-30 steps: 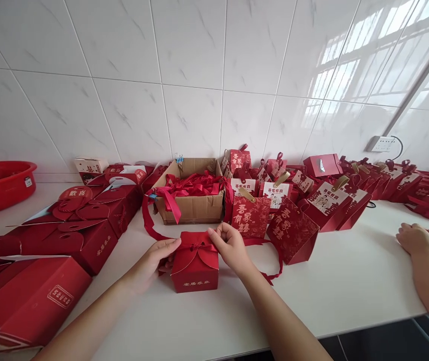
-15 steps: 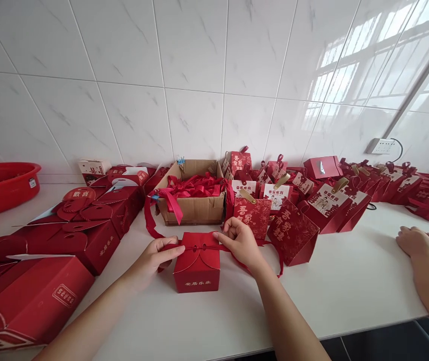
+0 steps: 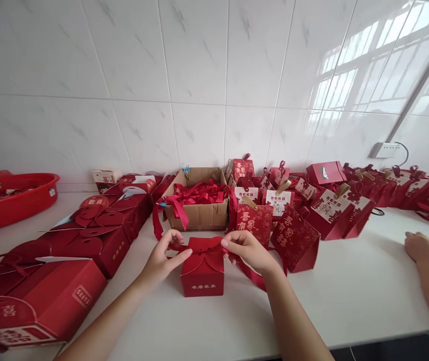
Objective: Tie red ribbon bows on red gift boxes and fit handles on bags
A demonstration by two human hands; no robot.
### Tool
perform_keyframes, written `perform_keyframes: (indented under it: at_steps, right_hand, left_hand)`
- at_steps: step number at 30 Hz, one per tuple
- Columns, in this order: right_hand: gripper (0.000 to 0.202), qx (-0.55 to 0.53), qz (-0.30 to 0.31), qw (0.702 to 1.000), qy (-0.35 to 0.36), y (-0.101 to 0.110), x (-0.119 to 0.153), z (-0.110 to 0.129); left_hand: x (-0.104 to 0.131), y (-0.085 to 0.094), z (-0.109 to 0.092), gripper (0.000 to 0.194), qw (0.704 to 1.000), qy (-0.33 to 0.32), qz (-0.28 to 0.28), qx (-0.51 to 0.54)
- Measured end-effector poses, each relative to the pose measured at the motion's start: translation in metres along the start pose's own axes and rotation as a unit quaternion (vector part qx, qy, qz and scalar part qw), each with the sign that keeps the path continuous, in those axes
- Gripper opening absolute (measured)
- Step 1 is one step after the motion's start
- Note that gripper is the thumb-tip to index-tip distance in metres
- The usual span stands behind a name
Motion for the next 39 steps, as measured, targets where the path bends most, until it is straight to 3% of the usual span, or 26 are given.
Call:
perform_keyframes:
  at_steps: [1, 3, 6, 9, 12, 14, 17, 19, 22, 25, 31, 39]
  right_hand:
    - [0.03, -0.017, 0.001, 1.0, 0.007, -0.001, -0.002, 0.002]
    - [0.028, -0.035, 0.003, 0.999, 0.014, -0.005, -0.006, 0.007]
    - [0.027, -0.051, -0.017, 0.998, 0.024, -0.008, -0.014, 0.017]
    - [0.025, -0.024, 0.009, 0.999, 0.027, -0.013, -0.022, 0.033]
    - [0.022, 0.089, 0.102, 0.991, -0.014, -0.018, -0.031, 0.054]
    - [0.016, 0.203, 0.159, 0.965, -0.039, -0.02, -0.036, 0.07]
    - [0.005, 0.336, 0.199, 0.92, -0.035, -0.023, -0.039, 0.091]
    - [0.006, 0.332, 0.186, 0.924, -0.027, -0.023, -0.039, 0.099]
    - [0.014, 0.257, 0.143, 0.956, -0.014, -0.02, -0.04, 0.1]
    - [0.021, 0.203, 0.143, 0.969, -0.008, -0.017, -0.041, 0.097]
    - [0.018, 0.156, 0.155, 0.975, 0.006, -0.013, -0.036, 0.101]
    - [0.028, 0.32, 0.125, 0.936, -0.075, -0.006, -0.028, 0.097]
  left_hand:
    - [-0.001, 0.002, -0.005, 0.027, 0.999, -0.028, -0.011, -0.037]
    - [-0.005, 0.004, -0.017, 0.029, 0.992, -0.056, 0.018, -0.108]
    - [-0.014, 0.003, -0.039, 0.027, 0.978, -0.051, 0.083, -0.186]
    - [-0.021, 0.003, -0.067, 0.027, 0.964, -0.041, 0.09, -0.246]
    - [-0.023, 0.003, -0.099, 0.036, 0.943, -0.047, 0.144, -0.296]
    - [-0.02, 0.004, -0.119, 0.042, 0.925, -0.051, 0.188, -0.327]
    - [-0.016, 0.005, -0.138, 0.043, 0.908, -0.029, 0.195, -0.37]
    - [-0.016, 0.004, -0.141, 0.036, 0.899, -0.023, 0.188, -0.396]
    - [-0.021, -0.005, -0.139, 0.026, 0.883, -0.063, 0.189, -0.426]
    - [-0.026, -0.013, -0.132, 0.017, 0.876, -0.088, 0.194, -0.433]
    - [-0.033, -0.015, -0.124, 0.032, 0.861, -0.081, 0.192, -0.464]
    - [-0.033, -0.004, -0.115, 0.029, 0.858, -0.04, 0.202, -0.47]
Point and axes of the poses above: each hand's wrist, its own x-axis away from the middle knuckle, its own y-axis out of the back of the hand, z = x × y, the point moved 3 cm from there along -x, towards the middle knuckle, and after that the axes turned 1 degree about x, right-handed, at the moved point
